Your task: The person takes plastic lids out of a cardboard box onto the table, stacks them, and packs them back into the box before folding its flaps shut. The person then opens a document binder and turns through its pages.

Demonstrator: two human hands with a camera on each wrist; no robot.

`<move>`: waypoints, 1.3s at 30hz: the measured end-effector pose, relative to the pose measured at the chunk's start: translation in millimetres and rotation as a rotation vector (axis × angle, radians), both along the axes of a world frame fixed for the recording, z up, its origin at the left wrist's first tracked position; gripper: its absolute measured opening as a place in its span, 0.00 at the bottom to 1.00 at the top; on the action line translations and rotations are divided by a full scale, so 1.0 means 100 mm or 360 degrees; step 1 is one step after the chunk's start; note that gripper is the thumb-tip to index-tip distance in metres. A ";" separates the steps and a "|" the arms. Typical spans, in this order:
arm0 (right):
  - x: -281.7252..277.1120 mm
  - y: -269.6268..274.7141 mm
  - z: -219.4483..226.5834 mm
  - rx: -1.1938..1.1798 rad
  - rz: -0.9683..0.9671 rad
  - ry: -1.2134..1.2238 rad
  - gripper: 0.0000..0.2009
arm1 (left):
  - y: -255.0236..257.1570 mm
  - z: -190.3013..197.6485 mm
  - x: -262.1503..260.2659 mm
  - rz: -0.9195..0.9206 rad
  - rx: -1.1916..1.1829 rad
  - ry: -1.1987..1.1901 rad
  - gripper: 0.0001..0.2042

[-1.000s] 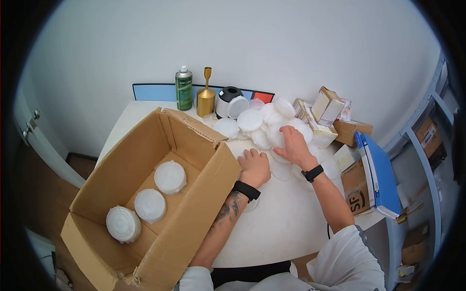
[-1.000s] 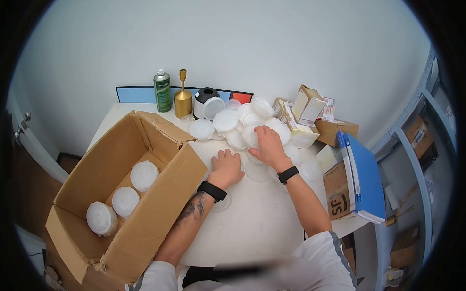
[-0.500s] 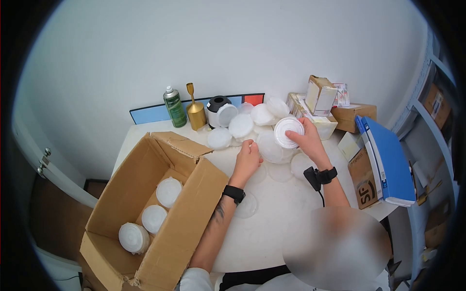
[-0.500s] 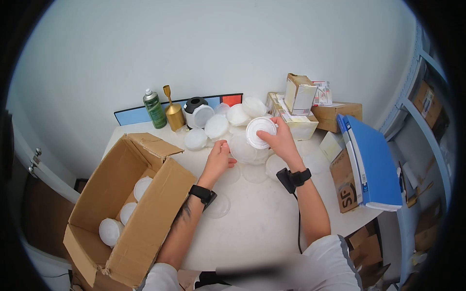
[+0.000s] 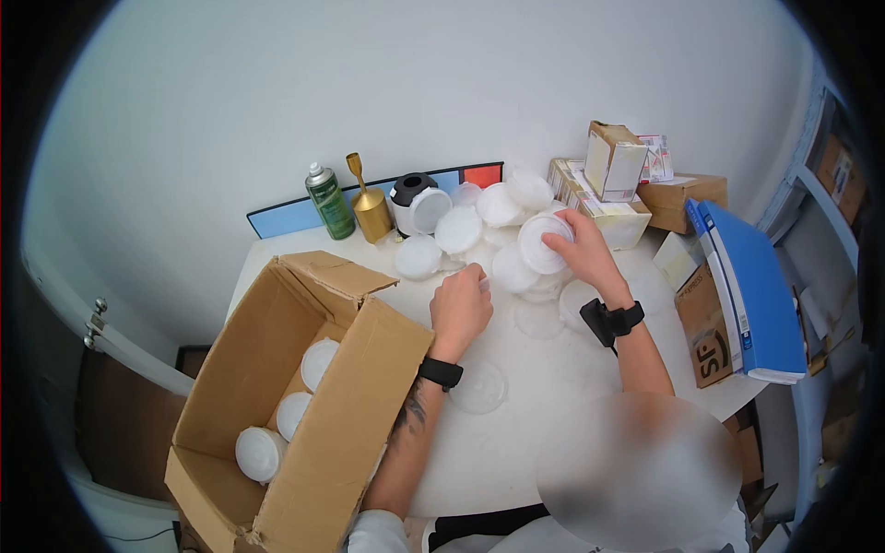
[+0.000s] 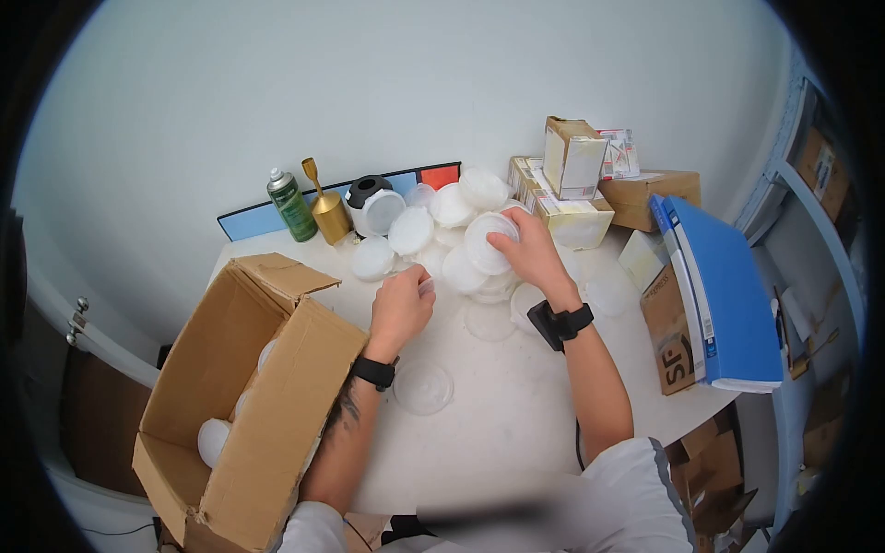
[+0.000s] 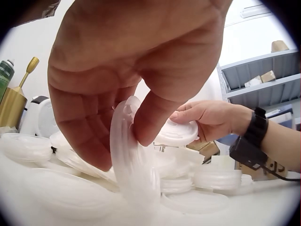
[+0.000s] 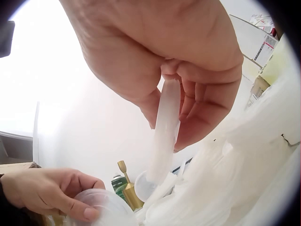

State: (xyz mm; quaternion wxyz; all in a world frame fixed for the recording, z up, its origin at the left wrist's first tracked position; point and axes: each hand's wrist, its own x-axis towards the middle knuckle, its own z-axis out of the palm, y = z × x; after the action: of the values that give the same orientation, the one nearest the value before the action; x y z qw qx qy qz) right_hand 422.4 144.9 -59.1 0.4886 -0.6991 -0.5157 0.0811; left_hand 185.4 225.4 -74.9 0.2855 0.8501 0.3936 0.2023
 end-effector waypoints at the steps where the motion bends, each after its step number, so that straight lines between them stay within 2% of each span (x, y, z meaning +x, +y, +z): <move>1: -0.04 0.00 -0.01 -0.0057 0.0120 0.0036 0.19 | -0.02 0.05 -0.01 -0.0019 0.0090 -0.0119 0.11; 2: -0.07 0.00 -0.03 -0.0058 0.0121 0.0050 0.19 | -0.07 0.10 -0.01 -0.0018 0.0089 -0.0106 0.11; 4: -0.18 0.05 -0.03 -0.0091 0.0225 -0.0220 0.21 | -0.13 0.20 -0.01 -0.0001 0.0534 -0.0117 0.11; 5: -0.23 0.07 -0.07 -0.0089 0.0220 -0.0203 0.21 | -0.16 0.18 -0.05 -0.0009 0.0535 -0.0101 0.11; 7: -0.35 0.08 -0.20 -0.0444 0.0015 -0.0673 0.23 | -0.26 0.08 -0.17 -0.0335 0.0722 0.0578 0.10; 8: -0.40 0.11 -0.24 -0.0521 0.0030 -0.0695 0.23 | -0.26 0.08 -0.20 -0.0345 0.0736 0.0595 0.10; 10: -0.45 0.10 -0.27 -0.0430 0.0067 -0.0695 0.23 | -0.28 0.06 -0.25 -0.0618 0.0377 0.0740 0.15; 11: -0.47 0.10 -0.26 -0.0343 0.0105 -0.0710 0.22 | -0.24 0.07 -0.21 -0.0622 0.0372 0.0743 0.15; 13: -0.50 0.09 -0.24 -0.0332 0.0200 -0.0721 0.23 | -0.13 0.07 -0.08 -0.0345 0.0198 0.0698 0.26; 14: -0.51 0.09 -0.23 -0.0317 0.0293 -0.0735 0.23 | -0.11 0.03 -0.06 -0.0348 0.0202 0.0698 0.26; 16: -0.50 0.07 -0.24 -0.0223 0.0341 -0.0754 0.24 | -0.04 -0.05 0.01 -0.0152 0.0125 0.0340 0.32; 17: -0.53 0.06 -0.22 -0.0128 0.0406 -0.0773 0.25 | -0.02 -0.16 0.03 -0.0155 0.0128 0.0337 0.32; 18: -0.54 0.05 -0.17 -0.0126 0.0404 -0.0775 0.25 | -0.01 -0.29 0.03 -0.0152 0.0266 0.0118 0.32; 19: -0.60 0.01 -0.03 -0.0220 0.0433 -0.0433 0.25 | -0.05 -0.26 0.03 -0.0149 0.0403 -0.0103 0.32; 20: -0.61 0.00 0.05 -0.0312 0.0457 -0.0091 0.25 | -0.04 -0.22 0.04 -0.0153 0.0403 -0.0105 0.32; 21: -0.58 -0.01 0.06 -0.0316 0.0450 -0.0094 0.25 | -0.02 -0.18 0.05 -0.0228 0.0103 -0.0259 0.31; 22: -0.54 0.00 0.07 -0.0217 0.0513 0.0116 0.25 | 0.00 -0.09 0.06 -0.0305 -0.0201 -0.0413 0.31; 23: -0.49 -0.01 0.09 -0.0117 0.0574 0.0325 0.24 | 0.02 -0.05 0.07 -0.0313 -0.0206 -0.0418 0.31; 24: -0.44 -0.02 0.12 -0.0121 0.0566 0.0325 0.24 | 0.04 -0.02 0.07 -0.0352 -0.0298 -0.0393 0.30; 26: -0.33 -0.08 0.22 -0.0244 0.0716 0.0648 0.24 | 0.05 -0.04 0.09 -0.0398 -0.0386 -0.0367 0.29; 27: -0.27 -0.07 0.23 -0.0235 0.0709 0.0635 0.24 | 0.06 -0.08 0.11 -0.0424 -0.0657 -0.0556 0.27; 28: -0.23 -0.04 0.26 -0.0168 0.0572 0.0553 0.24 | 0.05 -0.06 0.13 -0.0447 -0.0929 -0.0751 0.25; 29: -0.20 0.02 0.30 -0.0106 0.0447 0.0463 0.23 | 0.03 -0.05 0.14 -0.0448 -0.0918 -0.0778 0.25; 30: -0.12 0.10 0.41 -0.0071 0.0138 0.0181 0.25 | -0.01 0.00 0.16 -0.0445 -0.1041 -0.0846 0.27; 31: -0.02 0.24 0.45 -0.0076 0.0155 0.0162 0.25 | -0.04 0.03 0.14 -0.0438 -0.1170 -0.0908 0.30; 33: 0.25 0.57 0.30 0.0329 -0.0173 -0.1065 0.31 | -0.08 0.04 0.12 -0.0403 -0.1270 -0.0968 0.33; 34: 0.33 0.72 0.22 0.0293 -0.0194 -0.1266 0.31 | -0.10 0.06 0.11 -0.0384 -0.1362 -0.1013 0.36; 35: 0.38 0.82 0.16 0.0304 -0.0189 -0.1290 0.31 | -0.11 0.10 0.10 -0.0392 -0.1351 -0.1037 0.36; 37: 0.50 0.97 0.14 -0.0465 -0.0109 -0.1234 0.29 | -0.12 0.18 0.06 -0.0376 -0.1575 -0.1134 0.40; 38: 0.49 0.98 0.21 -0.0437 -0.0141 -0.1259 0.28 | -0.09 0.18 0.05 -0.0378 -0.1550 -0.1186 0.40; 39: 0.49 0.97 0.27 -0.0418 -0.0115 -0.1313 0.28 | -0.06 0.15 0.05 -0.0419 -0.1705 -0.1254 0.39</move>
State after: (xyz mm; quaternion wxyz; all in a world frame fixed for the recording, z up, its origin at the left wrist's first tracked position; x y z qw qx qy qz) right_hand 471.3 241.7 -32.2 0.1512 -0.7468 -0.6283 -0.1573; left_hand 190.3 219.6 -60.0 0.8118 0.4948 0.1992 0.2378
